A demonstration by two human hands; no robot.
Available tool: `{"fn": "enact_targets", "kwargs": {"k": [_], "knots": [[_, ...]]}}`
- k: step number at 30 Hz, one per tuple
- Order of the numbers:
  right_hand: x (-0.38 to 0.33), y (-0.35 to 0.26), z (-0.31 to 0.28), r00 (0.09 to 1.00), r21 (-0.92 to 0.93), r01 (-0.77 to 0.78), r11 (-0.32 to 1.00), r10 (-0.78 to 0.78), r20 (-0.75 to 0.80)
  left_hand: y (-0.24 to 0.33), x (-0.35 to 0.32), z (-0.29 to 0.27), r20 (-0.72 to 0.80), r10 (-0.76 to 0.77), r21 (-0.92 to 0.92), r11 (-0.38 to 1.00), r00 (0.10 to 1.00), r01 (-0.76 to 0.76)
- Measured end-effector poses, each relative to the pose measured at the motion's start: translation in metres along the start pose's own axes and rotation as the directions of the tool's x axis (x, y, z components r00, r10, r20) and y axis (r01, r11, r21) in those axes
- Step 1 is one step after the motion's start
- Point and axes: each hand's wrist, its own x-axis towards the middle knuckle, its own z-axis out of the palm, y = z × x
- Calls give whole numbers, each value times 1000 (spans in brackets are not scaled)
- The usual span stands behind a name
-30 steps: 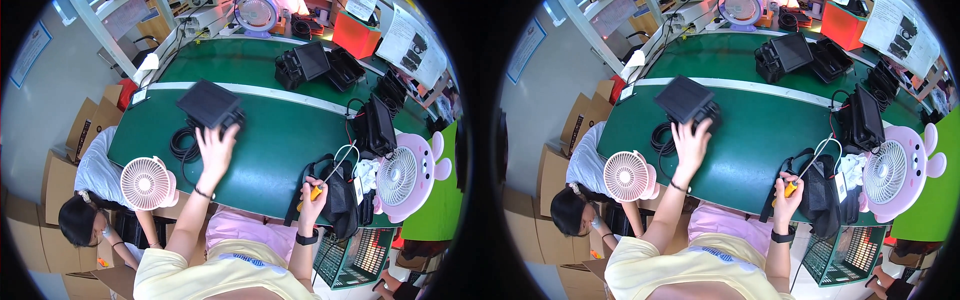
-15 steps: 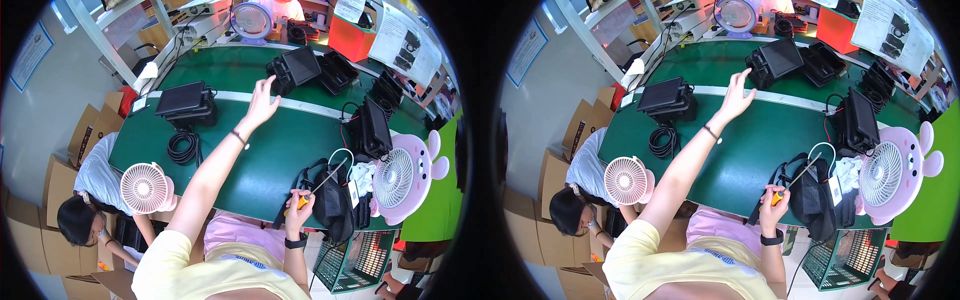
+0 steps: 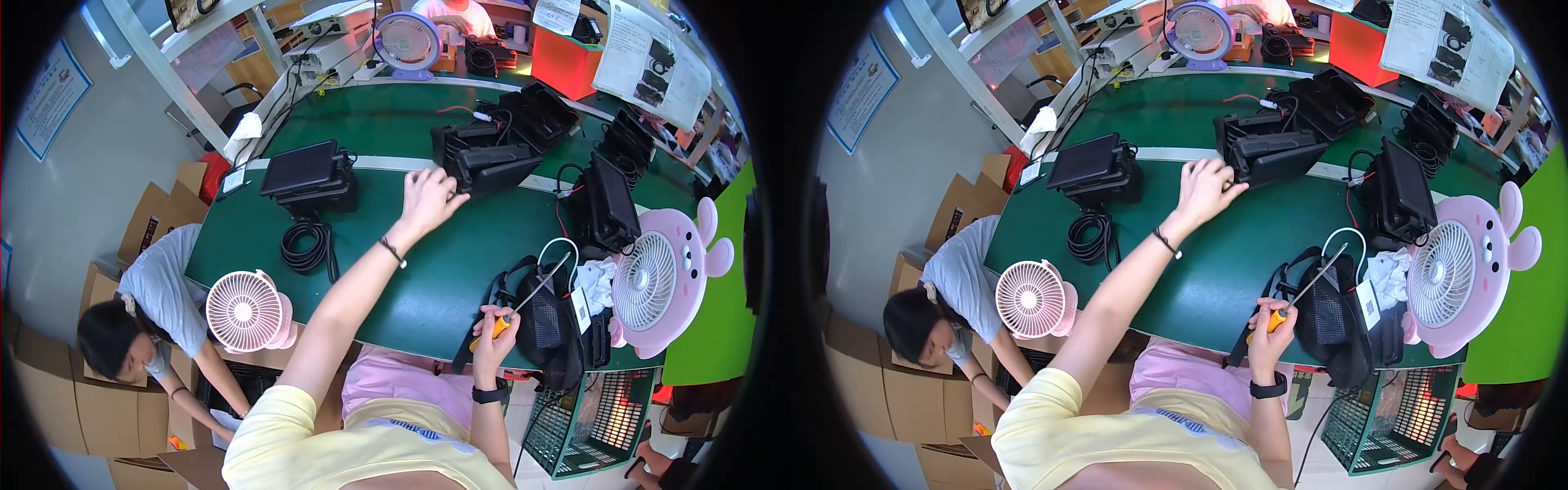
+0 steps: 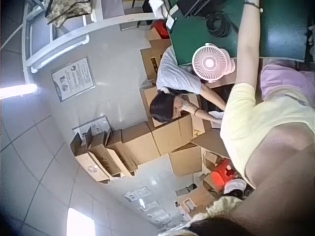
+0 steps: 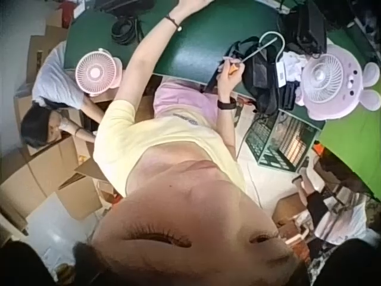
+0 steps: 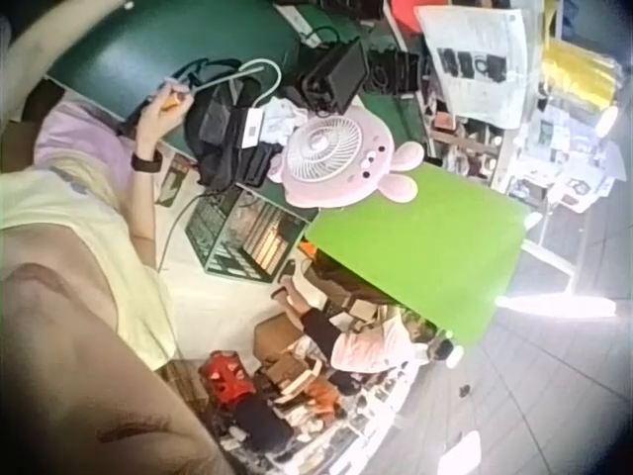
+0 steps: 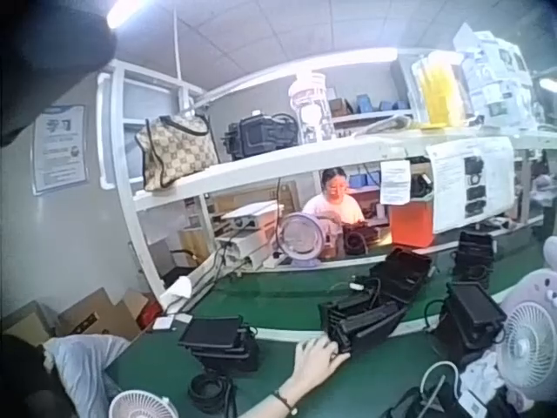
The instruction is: Assembling components inside a plastic electronics enclosure and closing the lid.
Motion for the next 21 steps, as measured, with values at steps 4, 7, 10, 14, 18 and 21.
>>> {"fn": "enact_targets", "kwargs": {"k": [4, 7, 10, 14, 18, 21], "knots": [[-2, 3, -2, 1000, 21, 9, 1000, -8, -22, 53, -38, -33, -145, 130, 59, 991, 981, -123], [-2, 4, -2, 999, 65, -4, 998, 7, -43, 97, -66, -64, -166, 290, -60, 951, 942, -304], [-5, 4, -3, 997, 39, 32, 999, -29, -76, 115, -68, -98, -237, 304, -183, 919, 923, -350], [-8, 4, -2, 995, 47, 57, 997, -53, -81, 77, -36, -121, -96, 172, -204, 961, 981, -188], [-3, 6, -2, 990, 25, 71, 997, -67, -121, 36, -50, -97, 10, 235, -87, 969, 972, -233], [10, 1, 2, 987, 51, 151, 987, -148, -57, 34, -72, -92, 104, -43, -115, 992, 994, 55]]}}
